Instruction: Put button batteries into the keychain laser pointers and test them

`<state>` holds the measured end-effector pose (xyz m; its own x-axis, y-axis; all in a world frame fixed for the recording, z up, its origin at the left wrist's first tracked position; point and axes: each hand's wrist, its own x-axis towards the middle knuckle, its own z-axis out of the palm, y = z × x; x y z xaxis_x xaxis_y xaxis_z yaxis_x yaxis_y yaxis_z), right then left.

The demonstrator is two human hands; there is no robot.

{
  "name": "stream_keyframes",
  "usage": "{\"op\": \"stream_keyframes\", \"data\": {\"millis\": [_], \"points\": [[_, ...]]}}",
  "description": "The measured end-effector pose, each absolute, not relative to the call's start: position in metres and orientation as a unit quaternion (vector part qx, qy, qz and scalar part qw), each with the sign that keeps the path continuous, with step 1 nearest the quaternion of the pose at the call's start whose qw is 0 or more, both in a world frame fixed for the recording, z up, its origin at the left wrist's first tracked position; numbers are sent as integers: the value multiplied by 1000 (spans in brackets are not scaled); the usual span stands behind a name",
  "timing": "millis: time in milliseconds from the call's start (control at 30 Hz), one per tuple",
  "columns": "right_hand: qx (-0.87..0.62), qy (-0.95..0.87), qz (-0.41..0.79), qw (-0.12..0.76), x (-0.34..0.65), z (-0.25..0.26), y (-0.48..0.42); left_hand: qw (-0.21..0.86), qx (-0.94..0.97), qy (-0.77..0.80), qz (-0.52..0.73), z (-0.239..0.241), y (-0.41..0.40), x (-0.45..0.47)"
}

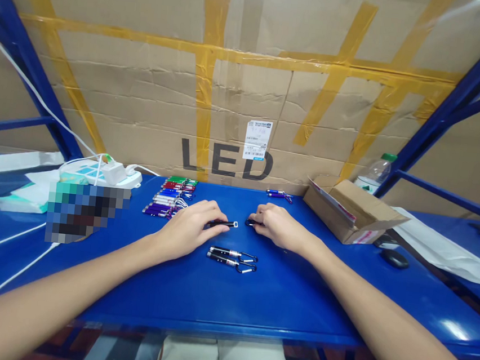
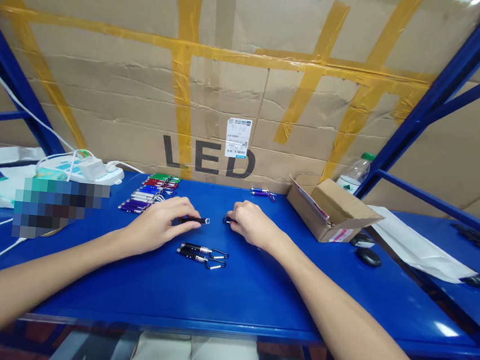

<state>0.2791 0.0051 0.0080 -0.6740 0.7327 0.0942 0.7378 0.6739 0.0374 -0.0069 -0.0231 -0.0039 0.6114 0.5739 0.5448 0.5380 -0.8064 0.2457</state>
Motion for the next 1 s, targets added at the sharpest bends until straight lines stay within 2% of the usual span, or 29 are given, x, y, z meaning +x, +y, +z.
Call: {"op": "stream_keyframes", "data": {"millis": [567,833,1000], "points": [[-406,-909,-29,89,275,-6,11,57,897,307,312,-6,-22,-7],[-379,-870,190,250,265,-14,10,84,897,327,284,-8,-21,-6],[-363,-837,266,312,259,-14,5,94,895,330,285,-7,-21,-6]]}}
